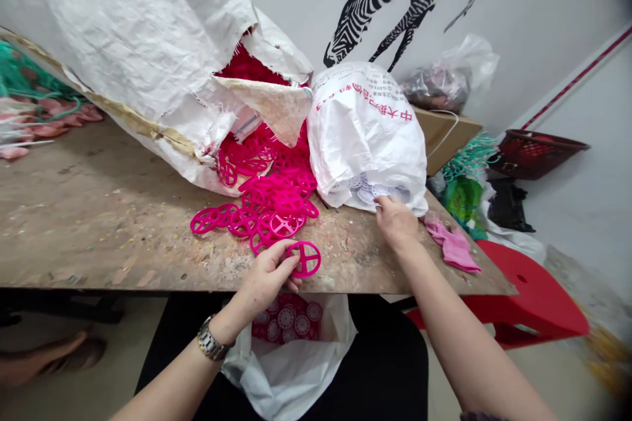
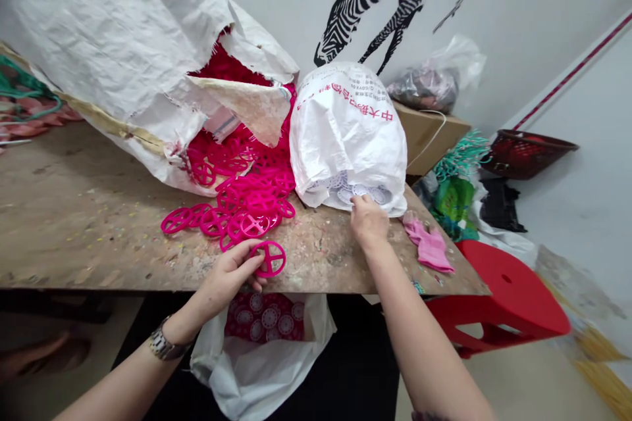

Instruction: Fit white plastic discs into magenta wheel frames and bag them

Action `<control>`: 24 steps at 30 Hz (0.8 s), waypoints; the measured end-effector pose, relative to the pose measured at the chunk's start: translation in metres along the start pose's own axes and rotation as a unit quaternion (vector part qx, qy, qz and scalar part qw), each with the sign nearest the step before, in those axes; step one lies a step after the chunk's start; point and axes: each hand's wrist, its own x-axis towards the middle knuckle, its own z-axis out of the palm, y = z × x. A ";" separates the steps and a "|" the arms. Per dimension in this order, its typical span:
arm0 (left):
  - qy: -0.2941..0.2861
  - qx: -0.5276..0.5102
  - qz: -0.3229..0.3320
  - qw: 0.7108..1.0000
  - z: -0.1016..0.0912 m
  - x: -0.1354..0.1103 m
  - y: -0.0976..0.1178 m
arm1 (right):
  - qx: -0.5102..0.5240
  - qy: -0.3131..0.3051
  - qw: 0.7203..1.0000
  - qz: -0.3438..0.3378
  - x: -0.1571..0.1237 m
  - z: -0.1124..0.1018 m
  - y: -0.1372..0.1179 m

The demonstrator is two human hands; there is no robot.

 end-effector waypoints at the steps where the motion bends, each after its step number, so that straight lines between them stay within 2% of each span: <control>1: -0.003 0.001 0.003 1.000 0.000 0.000 0.000 | -0.010 -0.006 1.000 0.004 0.009 0.006 0.004; 8: -0.001 0.000 0.002 1.000 0.001 0.001 -0.003 | -0.009 -0.029 0.999 -0.009 0.040 0.033 0.006; 13: 0.005 0.011 0.000 1.000 0.002 0.000 0.002 | 0.027 -0.001 1.000 -0.012 0.048 0.036 0.006; 19: 0.005 0.001 -0.008 1.000 0.002 0.002 0.002 | 0.072 0.058 0.996 -0.003 0.041 0.012 0.011; 22: 0.007 -0.011 -0.006 1.000 0.002 0.004 0.000 | 0.114 0.084 0.990 -0.003 0.022 -0.008 0.008; 24: 0.010 -0.026 -0.014 1.000 0.001 0.005 0.001 | 0.191 0.094 0.977 0.006 0.002 -0.021 0.000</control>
